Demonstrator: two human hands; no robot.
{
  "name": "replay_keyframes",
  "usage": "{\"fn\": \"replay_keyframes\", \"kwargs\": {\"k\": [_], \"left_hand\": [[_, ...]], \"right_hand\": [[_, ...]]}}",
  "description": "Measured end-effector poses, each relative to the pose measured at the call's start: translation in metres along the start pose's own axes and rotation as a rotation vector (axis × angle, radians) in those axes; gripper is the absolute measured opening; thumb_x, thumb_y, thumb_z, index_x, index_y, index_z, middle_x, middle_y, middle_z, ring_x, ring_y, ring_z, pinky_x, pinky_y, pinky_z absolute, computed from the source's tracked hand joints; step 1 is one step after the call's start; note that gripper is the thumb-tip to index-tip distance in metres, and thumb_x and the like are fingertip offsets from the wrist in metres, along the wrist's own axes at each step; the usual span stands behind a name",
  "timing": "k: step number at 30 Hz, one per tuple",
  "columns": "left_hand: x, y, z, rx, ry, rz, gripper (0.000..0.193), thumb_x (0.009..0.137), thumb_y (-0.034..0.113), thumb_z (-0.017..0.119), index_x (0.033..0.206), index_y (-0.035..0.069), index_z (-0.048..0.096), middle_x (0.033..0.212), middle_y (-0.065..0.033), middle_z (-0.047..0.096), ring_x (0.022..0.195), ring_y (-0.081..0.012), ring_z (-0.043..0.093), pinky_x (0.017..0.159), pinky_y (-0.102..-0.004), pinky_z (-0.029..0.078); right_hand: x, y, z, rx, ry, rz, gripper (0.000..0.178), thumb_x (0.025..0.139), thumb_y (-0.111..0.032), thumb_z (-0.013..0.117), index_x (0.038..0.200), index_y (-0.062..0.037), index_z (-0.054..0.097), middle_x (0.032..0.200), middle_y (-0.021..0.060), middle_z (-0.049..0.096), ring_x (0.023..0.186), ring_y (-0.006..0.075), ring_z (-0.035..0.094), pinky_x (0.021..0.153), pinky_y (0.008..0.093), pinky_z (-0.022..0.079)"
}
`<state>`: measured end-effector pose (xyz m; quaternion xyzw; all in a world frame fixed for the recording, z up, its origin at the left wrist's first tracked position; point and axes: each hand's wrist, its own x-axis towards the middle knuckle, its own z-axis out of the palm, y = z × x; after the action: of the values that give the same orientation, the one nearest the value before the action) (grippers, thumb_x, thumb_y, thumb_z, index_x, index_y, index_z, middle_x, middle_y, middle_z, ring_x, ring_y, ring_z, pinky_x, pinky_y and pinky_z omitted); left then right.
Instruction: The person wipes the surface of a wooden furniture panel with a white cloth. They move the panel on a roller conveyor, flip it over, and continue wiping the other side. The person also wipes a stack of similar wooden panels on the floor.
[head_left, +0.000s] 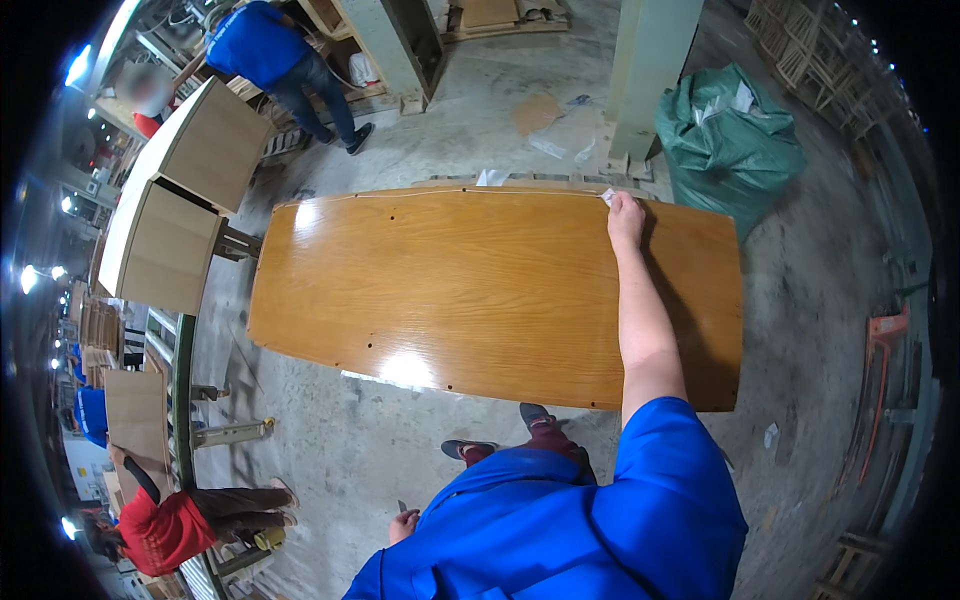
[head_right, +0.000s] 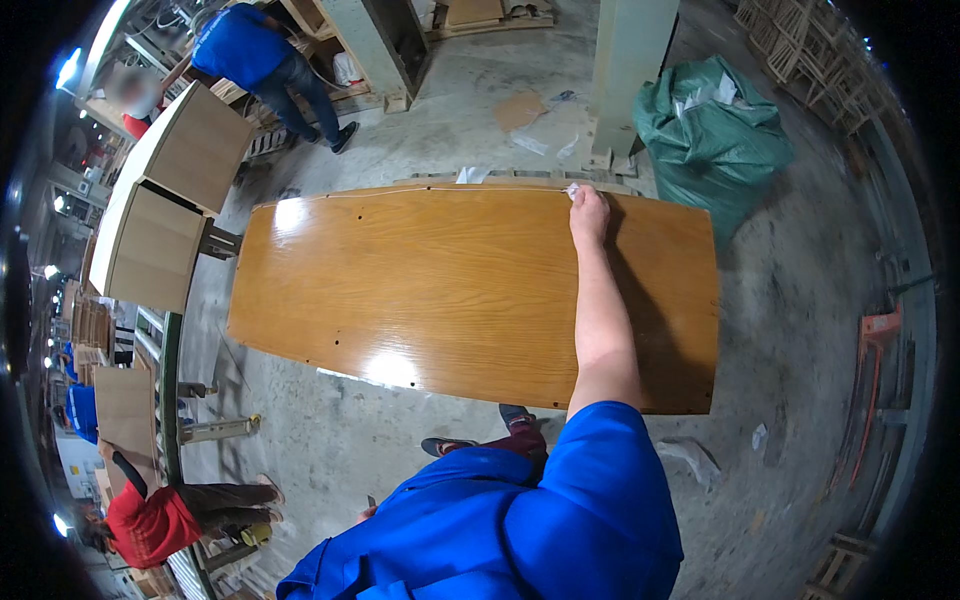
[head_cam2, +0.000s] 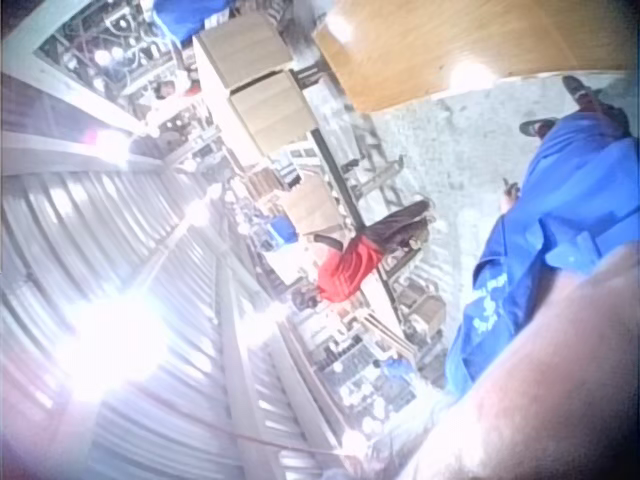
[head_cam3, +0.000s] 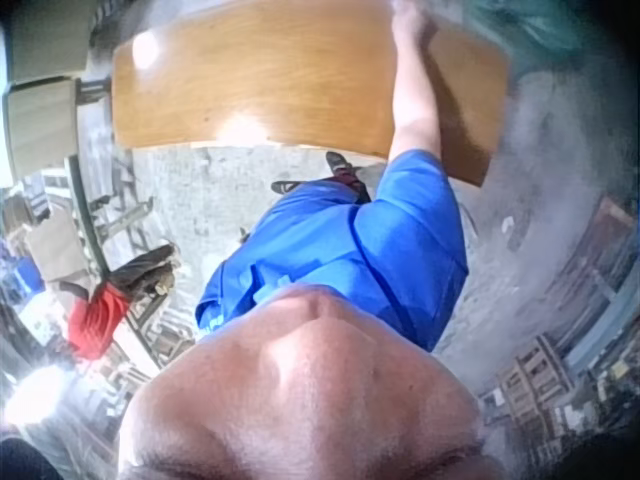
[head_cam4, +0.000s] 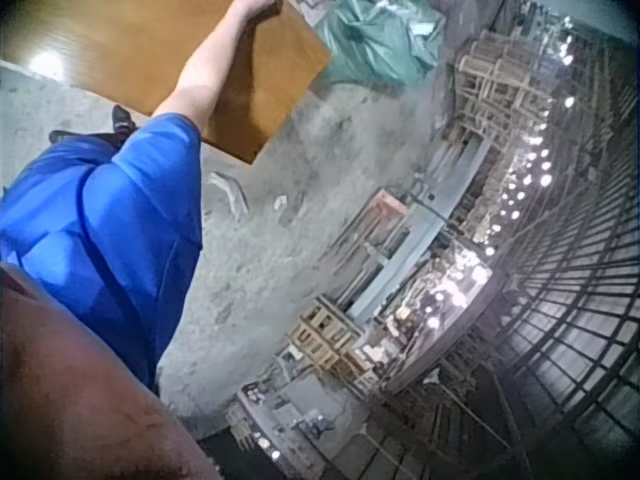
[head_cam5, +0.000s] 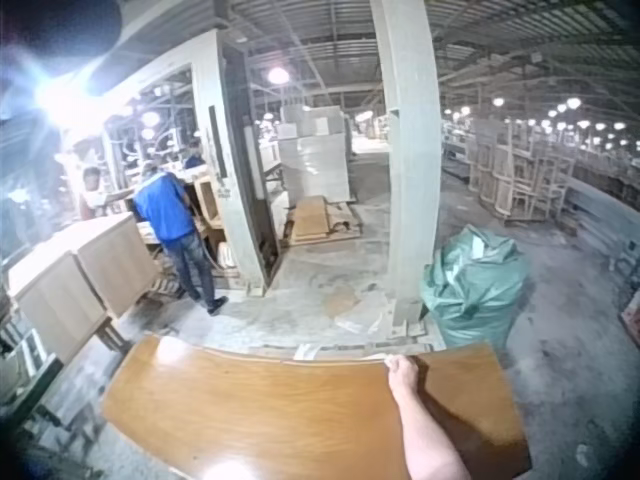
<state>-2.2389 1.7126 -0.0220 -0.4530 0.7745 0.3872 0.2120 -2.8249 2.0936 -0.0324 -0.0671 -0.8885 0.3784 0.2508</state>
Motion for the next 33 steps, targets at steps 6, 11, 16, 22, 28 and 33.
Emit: {"fn": "replay_keyframes", "kwargs": {"k": [6,11,16,22,28,33], "left_hand": [[-0.001,0.011,0.003,0.018,-0.013,0.0,0.026,0.081,0.022,0.056,0.098,0.005,0.067,0.085,-0.0136,0.068,0.082,-0.0205,0.065,0.073,-0.0316,0.049],[-0.003,0.02,0.01,0.157,0.018,0.084,0.027,0.08,0.023,0.057,0.097,0.005,0.067,0.086,-0.0154,0.067,0.083,-0.0227,0.065,0.074,-0.0319,0.049],[-0.002,0.033,0.013,0.158,-0.001,0.127,0.027,0.08,0.024,0.057,0.096,0.004,0.067,0.086,-0.0167,0.067,0.083,-0.0241,0.065,0.074,-0.0327,0.049],[0.003,0.049,0.016,0.183,-0.058,0.16,0.027,0.08,0.023,0.057,0.094,0.003,0.067,0.086,-0.0172,0.067,0.082,-0.0243,0.066,0.073,-0.0329,0.049],[0.005,0.063,0.017,0.253,-0.055,0.18,0.026,0.08,0.022,0.056,0.096,0.004,0.068,0.086,-0.0152,0.067,0.081,-0.0238,0.066,0.073,-0.0326,0.049],[0.006,0.074,0.009,0.256,-0.114,0.217,0.026,0.081,0.02,0.055,0.097,0.004,0.067,0.084,-0.0137,0.068,0.08,-0.0223,0.066,0.072,-0.0315,0.049]], "right_hand": [[0.001,0.002,0.002,0.011,-0.036,-0.025,0.014,0.084,-0.016,0.052,0.087,-0.0046,0.06,0.083,0.0175,0.061,0.083,0.0363,0.057,0.074,0.0452,0.045],[0.004,0.013,-0.008,0.046,0.002,-0.023,0.015,0.085,-0.016,0.051,0.086,-0.0037,0.059,0.082,0.0185,0.061,0.08,0.0371,0.058,0.071,0.0456,0.045],[0.013,0.043,-0.036,0.017,0.073,-0.01,0.017,0.085,-0.017,0.049,0.083,-0.0035,0.059,0.081,0.0183,0.061,0.078,0.0373,0.058,0.069,0.0462,0.045],[0.025,0.085,-0.08,-0.068,0.145,0.065,0.016,0.084,-0.017,0.05,0.083,-0.0035,0.059,0.082,0.0182,0.061,0.079,0.0372,0.058,0.069,0.0456,0.045],[0.041,0.123,-0.125,-0.123,0.267,0.115,0.015,0.083,-0.014,0.051,0.086,-0.003,0.06,0.084,0.0186,0.061,0.081,0.0365,0.058,0.072,0.044,0.046],[0.048,0.14,-0.143,-0.208,0.272,0.219,0.016,0.083,-0.016,0.05,0.087,-0.0045,0.06,0.085,0.0189,0.062,0.082,0.0373,0.058,0.073,0.0455,0.045]]}}
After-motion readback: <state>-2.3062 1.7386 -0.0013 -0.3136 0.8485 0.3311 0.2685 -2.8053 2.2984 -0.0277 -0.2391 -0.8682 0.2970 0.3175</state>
